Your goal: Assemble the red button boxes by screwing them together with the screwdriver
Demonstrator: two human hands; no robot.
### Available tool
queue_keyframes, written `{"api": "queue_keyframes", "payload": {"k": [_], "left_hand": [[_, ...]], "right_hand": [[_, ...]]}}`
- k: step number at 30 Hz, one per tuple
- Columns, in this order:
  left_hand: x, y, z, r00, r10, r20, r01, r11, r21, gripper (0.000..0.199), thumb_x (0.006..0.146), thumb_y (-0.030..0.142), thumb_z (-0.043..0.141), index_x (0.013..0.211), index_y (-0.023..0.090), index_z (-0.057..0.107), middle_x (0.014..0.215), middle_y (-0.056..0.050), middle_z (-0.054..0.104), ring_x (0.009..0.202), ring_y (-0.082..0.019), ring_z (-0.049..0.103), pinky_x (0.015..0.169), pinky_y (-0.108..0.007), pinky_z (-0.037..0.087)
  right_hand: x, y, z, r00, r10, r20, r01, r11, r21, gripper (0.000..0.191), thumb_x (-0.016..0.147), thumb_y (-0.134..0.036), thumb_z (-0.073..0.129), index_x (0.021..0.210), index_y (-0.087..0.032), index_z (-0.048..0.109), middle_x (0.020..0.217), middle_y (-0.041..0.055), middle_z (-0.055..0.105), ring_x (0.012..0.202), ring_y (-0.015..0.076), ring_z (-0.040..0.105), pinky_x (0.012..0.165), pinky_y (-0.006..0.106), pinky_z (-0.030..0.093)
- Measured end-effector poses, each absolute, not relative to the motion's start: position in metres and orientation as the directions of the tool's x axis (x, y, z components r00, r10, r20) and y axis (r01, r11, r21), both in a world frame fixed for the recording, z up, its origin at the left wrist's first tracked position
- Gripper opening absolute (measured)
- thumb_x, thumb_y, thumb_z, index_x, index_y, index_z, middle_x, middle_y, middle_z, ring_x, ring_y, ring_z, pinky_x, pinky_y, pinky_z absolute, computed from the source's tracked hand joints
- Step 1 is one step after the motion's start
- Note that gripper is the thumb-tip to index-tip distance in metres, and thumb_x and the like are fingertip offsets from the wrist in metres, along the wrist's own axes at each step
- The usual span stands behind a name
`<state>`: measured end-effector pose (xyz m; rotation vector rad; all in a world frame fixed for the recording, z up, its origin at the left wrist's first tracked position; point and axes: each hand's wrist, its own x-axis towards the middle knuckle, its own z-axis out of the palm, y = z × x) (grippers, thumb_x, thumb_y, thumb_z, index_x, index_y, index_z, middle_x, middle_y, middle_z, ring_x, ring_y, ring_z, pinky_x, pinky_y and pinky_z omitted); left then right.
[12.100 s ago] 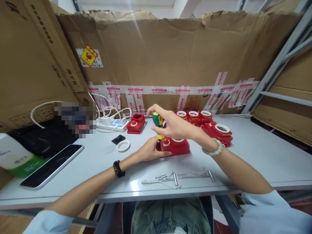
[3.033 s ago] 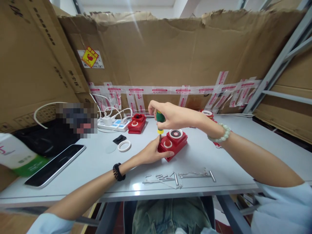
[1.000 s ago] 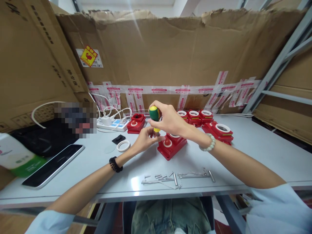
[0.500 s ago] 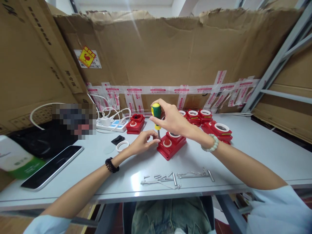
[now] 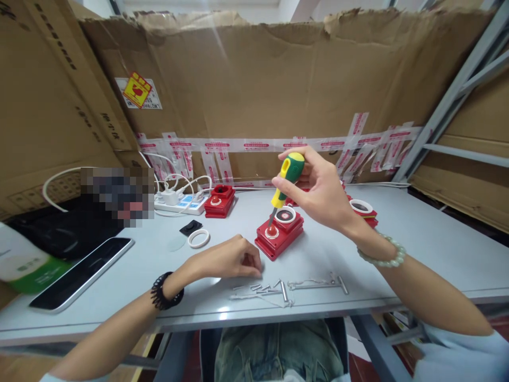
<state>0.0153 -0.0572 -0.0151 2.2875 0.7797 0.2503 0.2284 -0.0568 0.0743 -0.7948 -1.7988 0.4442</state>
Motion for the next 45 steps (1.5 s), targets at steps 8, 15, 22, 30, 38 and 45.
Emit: {"api": "queue_keyframes", "payload": {"k": [8, 15, 22, 30, 38, 45], "left_hand": [[0.017, -0.063, -0.011, 0.818, 0.574, -0.024, 0.455, -0.622, 0.637, 0.015, 0.085, 0.03, 0.064, 0.085, 0.018, 0.074, 0.079, -0.004, 0.074, 0.069, -0.015, 0.066, 0.066, -0.023, 0.048], [0.047, -0.051, -0.015, 0.462, 0.781, 0.42, 0.555, -0.624, 0.55, 0.061, 0.079, 0.053, 0.067, 0.126, 0.017, 0.048, 0.123, -0.016, 0.058, 0.112, -0.03, 0.056, 0.095, -0.044, 0.044], [0.073, -0.034, -0.036, 0.516, 0.804, 0.295, 0.571, -0.58, 0.581, 0.085, 0.075, 0.039, 0.069, 0.144, 0.017, 0.025, 0.117, -0.016, 0.062, 0.096, -0.03, 0.063, 0.083, -0.043, 0.049], [0.031, -0.027, -0.019, 0.664, 0.729, 0.169, 0.495, -0.598, 0.631, 0.079, 0.076, 0.034, 0.07, 0.143, 0.019, 0.03, 0.1, -0.007, 0.066, 0.086, -0.023, 0.064, 0.077, -0.035, 0.051], [0.02, -0.022, -0.005, 0.599, 0.711, 0.369, 0.293, -0.623, 0.725, 0.077, 0.078, 0.032, 0.072, 0.143, 0.026, 0.032, 0.15, -0.013, 0.037, 0.133, -0.029, 0.043, 0.11, -0.044, 0.036], [0.015, -0.018, -0.003, 0.551, 0.756, 0.352, 0.235, -0.546, 0.804, 0.078, 0.078, 0.031, 0.073, 0.144, 0.027, 0.031, 0.147, -0.014, 0.042, 0.124, -0.028, 0.052, 0.101, -0.039, 0.045]], "right_hand": [[0.249, -0.054, 0.059, -0.101, 0.709, 0.698, 0.316, 0.688, -0.654, 0.034, 0.077, -0.036, 0.07, 0.104, -0.022, 0.054, 0.085, 0.0008, 0.059, 0.077, 0.0176, 0.064, 0.064, 0.031, 0.055], [0.266, -0.033, 0.044, 0.159, 0.491, 0.856, 0.493, 0.712, -0.5, 0.028, 0.082, -0.039, 0.064, 0.103, -0.026, 0.051, 0.086, 0.0033, 0.056, 0.075, 0.0185, 0.061, 0.067, 0.035, 0.053], [0.277, -0.025, 0.032, 0.054, 0.539, 0.841, 0.612, 0.647, -0.454, 0.026, 0.086, -0.035, 0.055, 0.108, -0.023, 0.049, 0.089, 0.0041, 0.058, 0.073, 0.0186, 0.058, 0.071, 0.036, 0.048], [0.274, -0.02, 0.025, -0.115, 0.735, 0.668, 0.582, 0.595, -0.555, 0.02, 0.08, -0.037, 0.063, 0.087, -0.02, 0.056, 0.075, -0.0001, 0.06, 0.068, 0.015, 0.054, 0.066, 0.029, 0.042], [0.27, -0.015, 0.017, -0.198, 0.845, 0.497, 0.389, 0.533, -0.751, 0.034, 0.073, -0.048, 0.071, 0.081, -0.018, 0.057, 0.076, -0.001, 0.057, 0.062, 0.0107, 0.047, 0.054, 0.026, 0.039], [0.261, -0.021, 0.015, -0.301, 0.888, 0.348, 0.171, 0.409, -0.896, 0.062, 0.066, -0.042, 0.079, 0.118, -0.022, 0.054, 0.095, 0.002, 0.061, 0.056, 0.0065, 0.046, 0.037, 0.019, 0.033]]}}
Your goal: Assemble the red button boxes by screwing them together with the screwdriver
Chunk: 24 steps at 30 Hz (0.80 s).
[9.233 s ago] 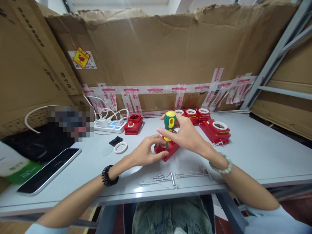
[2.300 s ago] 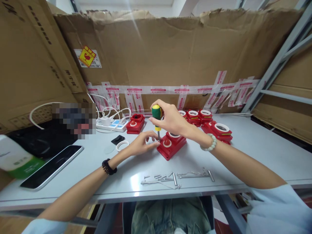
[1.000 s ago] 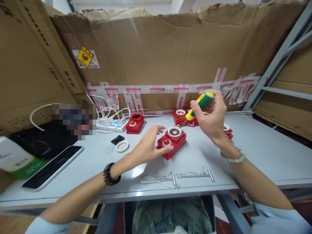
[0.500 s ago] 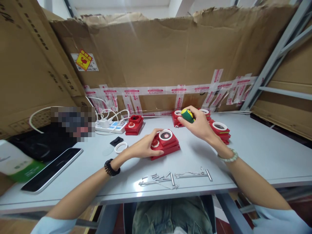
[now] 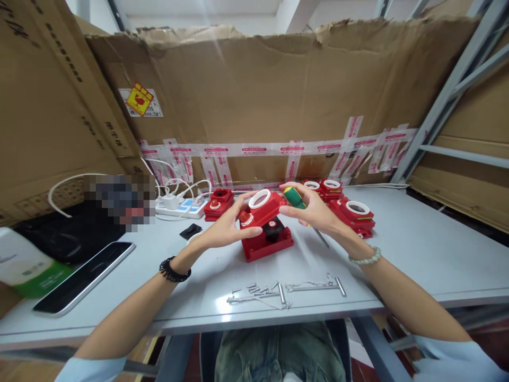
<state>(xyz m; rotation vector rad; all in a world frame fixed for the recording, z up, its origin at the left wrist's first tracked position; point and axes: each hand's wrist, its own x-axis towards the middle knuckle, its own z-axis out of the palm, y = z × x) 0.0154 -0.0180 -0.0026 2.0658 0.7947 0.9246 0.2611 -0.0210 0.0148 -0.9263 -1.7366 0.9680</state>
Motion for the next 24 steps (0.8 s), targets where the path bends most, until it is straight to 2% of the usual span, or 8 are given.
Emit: {"api": "queue_keyframes", "payload": {"k": [3, 7, 10, 13, 15, 19, 22, 24], "left_hand": [[0.018, -0.016, -0.006, 0.543, 0.775, 0.325, 0.196, -0.493, 0.848, 0.077, 0.079, 0.033, 0.072, 0.144, 0.025, 0.032, 0.144, -0.014, 0.045, 0.121, -0.028, 0.055, 0.097, -0.039, 0.047], [0.022, -0.014, -0.01, 0.525, 0.823, 0.216, 0.171, -0.351, 0.921, 0.073, 0.082, 0.038, 0.067, 0.144, 0.022, 0.032, 0.128, -0.015, 0.059, 0.115, -0.029, 0.059, 0.093, -0.042, 0.047], [0.027, -0.014, -0.012, 0.509, 0.847, 0.156, 0.092, -0.234, 0.968, 0.07, 0.081, 0.039, 0.067, 0.14, 0.019, 0.035, 0.115, -0.015, 0.066, 0.11, -0.027, 0.062, 0.093, -0.042, 0.046], [0.032, -0.015, -0.01, 0.492, 0.862, 0.122, -0.03, -0.123, 0.992, 0.07, 0.078, 0.04, 0.069, 0.137, 0.021, 0.035, 0.116, -0.015, 0.065, 0.098, -0.025, 0.068, 0.088, -0.038, 0.048], [0.034, -0.017, -0.008, 0.488, 0.867, 0.101, -0.086, -0.067, 0.994, 0.073, 0.077, 0.041, 0.069, 0.138, 0.024, 0.032, 0.115, -0.014, 0.065, 0.087, -0.022, 0.07, 0.082, -0.037, 0.05], [0.038, -0.02, -0.007, 0.467, 0.876, 0.119, -0.127, -0.066, 0.99, 0.06, 0.078, 0.038, 0.067, 0.129, 0.022, 0.039, 0.111, -0.01, 0.066, 0.078, -0.018, 0.07, 0.076, -0.032, 0.05], [0.041, -0.02, -0.01, 0.464, 0.87, 0.168, -0.104, -0.134, 0.985, 0.052, 0.079, 0.035, 0.066, 0.124, 0.02, 0.045, 0.108, -0.008, 0.066, 0.079, -0.017, 0.068, 0.077, -0.031, 0.05], [0.043, -0.019, -0.013, 0.467, 0.863, 0.19, -0.065, -0.18, 0.981, 0.049, 0.08, 0.035, 0.064, 0.123, 0.018, 0.048, 0.105, -0.008, 0.067, 0.081, -0.018, 0.067, 0.078, -0.031, 0.05]], "right_hand": [[0.257, -0.022, 0.014, -0.283, 0.901, 0.328, 0.163, 0.382, -0.91, 0.06, 0.063, -0.039, 0.08, 0.115, -0.021, 0.055, 0.085, -0.0021, 0.056, 0.051, 0.0048, 0.041, 0.034, 0.018, 0.031], [0.254, -0.02, 0.01, -0.207, 0.913, 0.353, 0.126, 0.382, -0.915, 0.059, 0.061, -0.038, 0.08, 0.111, -0.02, 0.055, 0.086, -0.0016, 0.058, 0.05, 0.0048, 0.042, 0.034, 0.019, 0.032], [0.251, -0.016, 0.004, -0.119, 0.89, 0.44, 0.171, 0.455, -0.874, 0.054, 0.063, -0.036, 0.079, 0.107, -0.018, 0.055, 0.08, -0.0016, 0.059, 0.056, 0.0079, 0.05, 0.046, 0.022, 0.041], [0.248, -0.012, -0.003, -0.025, 0.83, 0.557, 0.249, 0.545, -0.801, 0.052, 0.065, -0.035, 0.079, 0.107, -0.017, 0.055, 0.077, -0.0012, 0.059, 0.068, 0.012, 0.055, 0.06, 0.027, 0.047], [0.246, -0.011, -0.004, 0.002, 0.807, 0.59, 0.283, 0.566, -0.775, 0.045, 0.066, -0.036, 0.077, 0.101, -0.016, 0.057, 0.079, -0.0001, 0.06, 0.069, 0.0125, 0.056, 0.062, 0.027, 0.047], [0.239, -0.019, 0.001, -0.092, 0.883, 0.46, 0.199, 0.468, -0.861, 0.029, 0.071, -0.04, 0.072, 0.082, -0.015, 0.06, 0.067, -0.0008, 0.059, 0.053, 0.009, 0.05, 0.046, 0.023, 0.041], [0.232, -0.028, 0.007, -0.16, 0.939, 0.305, 0.114, 0.324, -0.939, 0.027, 0.069, -0.038, 0.073, 0.079, -0.016, 0.06, 0.058, -0.0032, 0.057, 0.044, 0.0068, 0.046, 0.035, 0.019, 0.033], [0.228, -0.031, 0.009, -0.179, 0.954, 0.24, 0.06, 0.254, -0.965, 0.027, 0.068, -0.037, 0.073, 0.078, -0.016, 0.059, 0.057, -0.0034, 0.057, 0.043, 0.0074, 0.048, 0.032, 0.018, 0.031]]}}
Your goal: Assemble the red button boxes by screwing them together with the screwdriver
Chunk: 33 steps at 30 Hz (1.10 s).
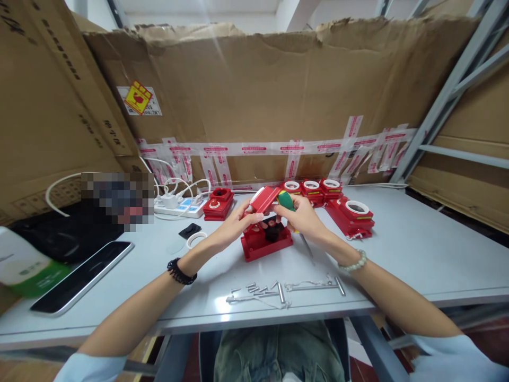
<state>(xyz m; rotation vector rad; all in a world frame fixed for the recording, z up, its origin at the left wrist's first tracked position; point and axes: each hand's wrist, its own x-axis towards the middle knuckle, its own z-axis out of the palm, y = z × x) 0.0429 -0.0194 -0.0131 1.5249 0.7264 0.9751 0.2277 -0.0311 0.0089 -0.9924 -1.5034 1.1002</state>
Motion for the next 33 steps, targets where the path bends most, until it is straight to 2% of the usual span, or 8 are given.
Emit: {"api": "queue_keyframes", "payload": {"k": [3, 7, 13, 18, 22, 24, 29, 33], "left_hand": [[0.044, -0.019, -0.016, 0.455, 0.864, 0.215, 0.032, -0.257, 0.966, 0.047, 0.082, 0.037, 0.063, 0.123, 0.017, 0.049, 0.1, -0.007, 0.067, 0.082, -0.018, 0.065, 0.078, -0.031, 0.05], [0.044, -0.021, -0.014, 0.467, 0.837, 0.286, 0.169, -0.402, 0.9, 0.051, 0.084, 0.043, 0.062, 0.127, 0.019, 0.047, 0.104, -0.006, 0.065, 0.083, -0.018, 0.063, 0.079, -0.031, 0.049], [0.044, -0.028, -0.005, 0.492, 0.772, 0.402, 0.266, -0.573, 0.775, 0.049, 0.085, 0.043, 0.063, 0.124, 0.018, 0.049, 0.113, -0.007, 0.062, 0.095, -0.02, 0.059, 0.088, -0.033, 0.047], [0.034, -0.031, 0.002, 0.431, 0.792, 0.432, 0.243, -0.563, 0.79, 0.055, 0.08, 0.038, 0.069, 0.127, 0.02, 0.044, 0.118, -0.009, 0.06, 0.102, -0.022, 0.06, 0.089, -0.035, 0.047], [0.022, -0.031, 0.005, 0.386, 0.823, 0.416, 0.059, -0.472, 0.879, 0.056, 0.077, 0.041, 0.072, 0.123, 0.021, 0.047, 0.12, -0.011, 0.059, 0.103, -0.026, 0.064, 0.078, -0.034, 0.053], [0.017, -0.033, 0.007, 0.4, 0.811, 0.427, -0.003, -0.464, 0.886, 0.051, 0.076, 0.043, 0.073, 0.117, 0.02, 0.053, 0.121, -0.012, 0.059, 0.108, -0.029, 0.062, 0.08, -0.036, 0.054], [0.015, -0.04, 0.015, 0.5, 0.741, 0.448, 0.19, -0.598, 0.778, 0.043, 0.075, 0.044, 0.073, 0.109, 0.018, 0.063, 0.115, -0.011, 0.065, 0.105, -0.029, 0.062, 0.084, -0.039, 0.053], [0.019, -0.043, 0.015, 0.593, 0.685, 0.425, 0.2, -0.636, 0.745, 0.046, 0.076, 0.045, 0.072, 0.113, 0.018, 0.067, 0.118, -0.012, 0.066, 0.107, -0.029, 0.062, 0.091, -0.041, 0.051]], "right_hand": [[0.224, -0.032, 0.009, -0.181, 0.967, 0.177, -0.037, 0.173, -0.984, 0.027, 0.067, -0.036, 0.073, 0.078, -0.017, 0.057, 0.061, -0.002, 0.06, 0.048, 0.0091, 0.055, 0.03, 0.016, 0.031], [0.221, -0.031, 0.007, -0.173, 0.977, 0.127, -0.086, 0.113, -0.99, 0.027, 0.067, -0.035, 0.074, 0.075, -0.018, 0.054, 0.053, -0.0039, 0.055, 0.048, 0.0092, 0.056, 0.029, 0.014, 0.029], [0.22, -0.031, 0.005, -0.163, 0.97, 0.178, -0.125, 0.158, -0.979, 0.027, 0.063, -0.032, 0.076, 0.074, -0.017, 0.058, 0.051, -0.0048, 0.057, 0.04, 0.0063, 0.049, 0.028, 0.014, 0.03], [0.224, -0.032, 0.008, -0.129, 0.97, 0.207, -0.087, 0.197, -0.977, 0.025, 0.064, -0.024, 0.072, 0.084, -0.016, 0.061, 0.054, -0.0031, 0.061, 0.042, 0.0089, 0.054, 0.03, 0.016, 0.031], [0.223, -0.035, 0.012, -0.097, 0.969, 0.226, -0.031, 0.224, -0.974, 0.029, 0.067, -0.026, 0.073, 0.091, -0.016, 0.059, 0.07, 0.0027, 0.07, 0.048, 0.0107, 0.061, 0.031, 0.017, 0.032], [0.222, -0.037, 0.014, -0.107, 0.969, 0.221, -0.007, 0.222, -0.975, 0.031, 0.066, -0.03, 0.076, 0.087, -0.016, 0.058, 0.069, 0.0029, 0.069, 0.048, 0.0106, 0.06, 0.032, 0.017, 0.033], [0.219, -0.039, 0.016, -0.129, 0.967, 0.219, -0.005, 0.22, -0.975, 0.036, 0.063, -0.038, 0.08, 0.08, -0.016, 0.058, 0.053, -0.0013, 0.062, 0.046, 0.0104, 0.058, 0.034, 0.016, 0.034], [0.219, -0.041, 0.013, -0.188, 0.957, 0.222, 0.001, 0.227, -0.974, 0.035, 0.065, -0.042, 0.078, 0.08, -0.016, 0.06, 0.054, -0.0022, 0.06, 0.045, 0.0092, 0.055, 0.033, 0.016, 0.035]]}}
